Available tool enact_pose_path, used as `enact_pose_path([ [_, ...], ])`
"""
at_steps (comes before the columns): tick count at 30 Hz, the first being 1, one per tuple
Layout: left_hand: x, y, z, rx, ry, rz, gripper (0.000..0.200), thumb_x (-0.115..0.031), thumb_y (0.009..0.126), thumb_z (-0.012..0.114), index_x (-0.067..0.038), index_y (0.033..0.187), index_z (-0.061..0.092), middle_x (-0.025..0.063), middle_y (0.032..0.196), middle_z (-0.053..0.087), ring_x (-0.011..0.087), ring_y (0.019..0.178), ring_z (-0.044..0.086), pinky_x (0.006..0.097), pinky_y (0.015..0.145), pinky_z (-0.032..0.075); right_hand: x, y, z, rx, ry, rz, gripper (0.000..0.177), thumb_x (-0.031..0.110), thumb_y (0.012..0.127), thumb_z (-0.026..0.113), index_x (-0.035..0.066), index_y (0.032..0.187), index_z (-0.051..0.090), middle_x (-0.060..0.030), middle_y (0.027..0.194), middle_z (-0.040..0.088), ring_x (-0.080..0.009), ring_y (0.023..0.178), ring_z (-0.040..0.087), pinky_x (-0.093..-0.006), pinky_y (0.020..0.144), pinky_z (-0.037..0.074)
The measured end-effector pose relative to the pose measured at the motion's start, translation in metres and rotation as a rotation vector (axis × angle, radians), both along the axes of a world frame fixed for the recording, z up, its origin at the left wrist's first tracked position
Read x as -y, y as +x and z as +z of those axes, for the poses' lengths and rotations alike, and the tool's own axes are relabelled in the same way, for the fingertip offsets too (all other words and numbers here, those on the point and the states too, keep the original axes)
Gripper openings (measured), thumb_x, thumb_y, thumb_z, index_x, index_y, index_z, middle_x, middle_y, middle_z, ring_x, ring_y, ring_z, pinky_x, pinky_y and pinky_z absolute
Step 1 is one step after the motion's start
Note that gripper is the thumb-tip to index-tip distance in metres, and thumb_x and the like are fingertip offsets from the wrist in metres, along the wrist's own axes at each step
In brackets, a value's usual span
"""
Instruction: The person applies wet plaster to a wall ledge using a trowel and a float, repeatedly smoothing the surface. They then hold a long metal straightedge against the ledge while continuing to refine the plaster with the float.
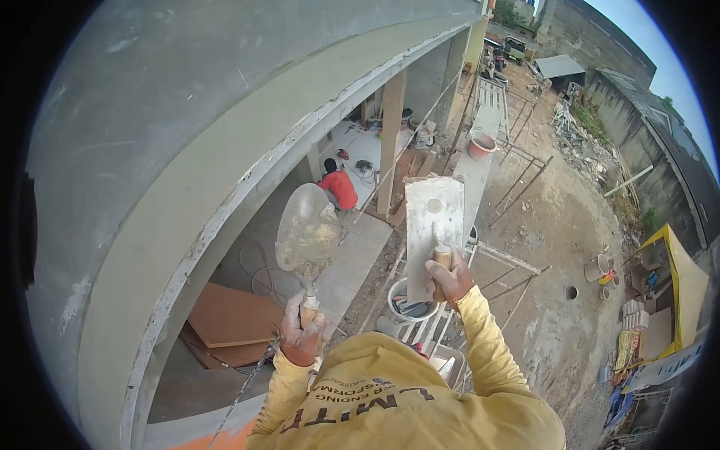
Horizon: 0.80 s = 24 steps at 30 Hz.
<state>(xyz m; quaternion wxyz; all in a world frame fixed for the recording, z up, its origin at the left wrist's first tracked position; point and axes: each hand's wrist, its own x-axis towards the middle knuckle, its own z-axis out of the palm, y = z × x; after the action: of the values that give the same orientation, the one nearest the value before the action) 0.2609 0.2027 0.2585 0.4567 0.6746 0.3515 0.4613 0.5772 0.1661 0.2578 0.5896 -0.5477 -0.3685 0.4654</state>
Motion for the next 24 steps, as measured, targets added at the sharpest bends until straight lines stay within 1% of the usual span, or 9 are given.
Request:
enact_pose_path([
  [2,0.004,0.004,0.014,0.048,-0.059,-0.001,0.050,-0.016,0.091,0.058,0.002,0.133,0.038,0.0054,0.078,0.057,0.0105,0.059,0.052,0.0247,0.056,0.045,0.009,-0.013,0.010,0.144,0.050,-0.031,0.036,0.023,0.086,0.068,0.005,0.110,0.048,-0.0060,0.078,0.056,-0.0168,0.059,0.058,-0.0314,0.054,0.049],
  [4,0.004,0.007,0.020,0.096,-0.116,0.030,0.049,-0.018,0.091,0.057,0.002,0.132,0.039,0.0054,0.078,0.056,0.0112,0.062,0.053,0.0251,0.058,0.045,0.009,-0.032,0.018,0.803,0.381,-0.051,0.041,0.022,0.081,0.073,0.004,0.112,0.054,-0.0110,0.083,0.061,-0.0256,0.067,0.064,-0.0357,0.062,0.052],
  [7,0.004,0.007,0.017,0.182,-0.019,0.044,0.051,-0.019,0.091,0.058,0.003,0.132,0.037,0.0051,0.077,0.055,0.0107,0.062,0.052,0.0257,0.060,0.046,0.004,-0.057,0.049,0.991,0.503,0.109,0.037,0.018,0.076,0.075,0.004,0.107,0.061,-0.0152,0.088,0.064,-0.0343,0.076,0.065,-0.0391,0.067,0.053],
  [10,0.007,-0.003,0.003,0.076,0.165,0.153,0.055,-0.016,0.085,0.065,0.007,0.129,0.041,0.0166,0.088,0.061,0.0262,0.072,0.061,0.0363,0.067,0.051,-0.011,-0.073,0.054,1.194,0.541,0.110,0.037,0.016,0.074,0.075,0.004,0.107,0.062,-0.0151,0.089,0.065,-0.0333,0.076,0.065,-0.0404,0.066,0.053],
  [11,0.011,-0.005,0.001,0.023,0.231,0.190,0.057,-0.017,0.083,0.067,0.008,0.128,0.041,0.0206,0.094,0.060,0.0312,0.079,0.061,0.0396,0.073,0.050,-0.019,-0.080,0.057,1.254,0.688,0.018,0.036,0.016,0.072,0.078,-0.001,0.101,0.062,-0.0150,0.074,0.061,-0.0341,0.065,0.063,-0.0394,0.059,0.051],
  [16,0.040,-0.023,-0.003,-0.109,0.374,0.298,0.060,-0.017,0.080,0.070,0.009,0.126,0.042,0.0266,0.105,0.058,0.0391,0.092,0.061,0.0439,0.083,0.048,-0.034,-0.098,0.085,1.250,0.688,-0.108,0.033,0.015,0.075,0.075,0.001,0.100,0.061,-0.0159,0.083,0.063,-0.0342,0.079,0.065,-0.0409,0.070,0.052],
  [20,0.066,-0.041,-0.034,-0.184,0.329,0.366,0.059,-0.017,0.080,0.070,0.009,0.126,0.042,0.0263,0.103,0.058,0.0390,0.091,0.061,0.0433,0.082,0.049,-0.055,-0.107,0.151,1.056,0.747,-0.012,0.037,0.022,0.079,0.074,-0.001,0.100,0.054,-0.0152,0.077,0.061,-0.0322,0.064,0.062,-0.0377,0.058,0.050],
  [22,0.075,-0.047,-0.053,-0.068,0.013,0.354,0.058,-0.018,0.081,0.069,0.010,0.126,0.042,0.0270,0.104,0.058,0.0380,0.090,0.062,0.0424,0.081,0.049,-0.071,-0.108,0.191,1.027,0.839,0.031,0.039,0.026,0.082,0.073,-0.002,0.100,0.052,-0.0139,0.074,0.061,-0.0293,0.057,0.060,-0.0359,0.053,0.048],
  [24,0.083,-0.053,-0.065,-0.053,-0.016,0.374,0.058,-0.018,0.082,0.068,0.010,0.126,0.042,0.0270,0.104,0.059,0.0369,0.090,0.062,0.0421,0.081,0.049,-0.088,-0.104,0.227,0.860,0.370,0.382,0.036,0.030,0.085,0.069,0.001,0.097,0.052,-0.0079,0.067,0.057,-0.0189,0.044,0.053,-0.0307,0.042,0.043],
])
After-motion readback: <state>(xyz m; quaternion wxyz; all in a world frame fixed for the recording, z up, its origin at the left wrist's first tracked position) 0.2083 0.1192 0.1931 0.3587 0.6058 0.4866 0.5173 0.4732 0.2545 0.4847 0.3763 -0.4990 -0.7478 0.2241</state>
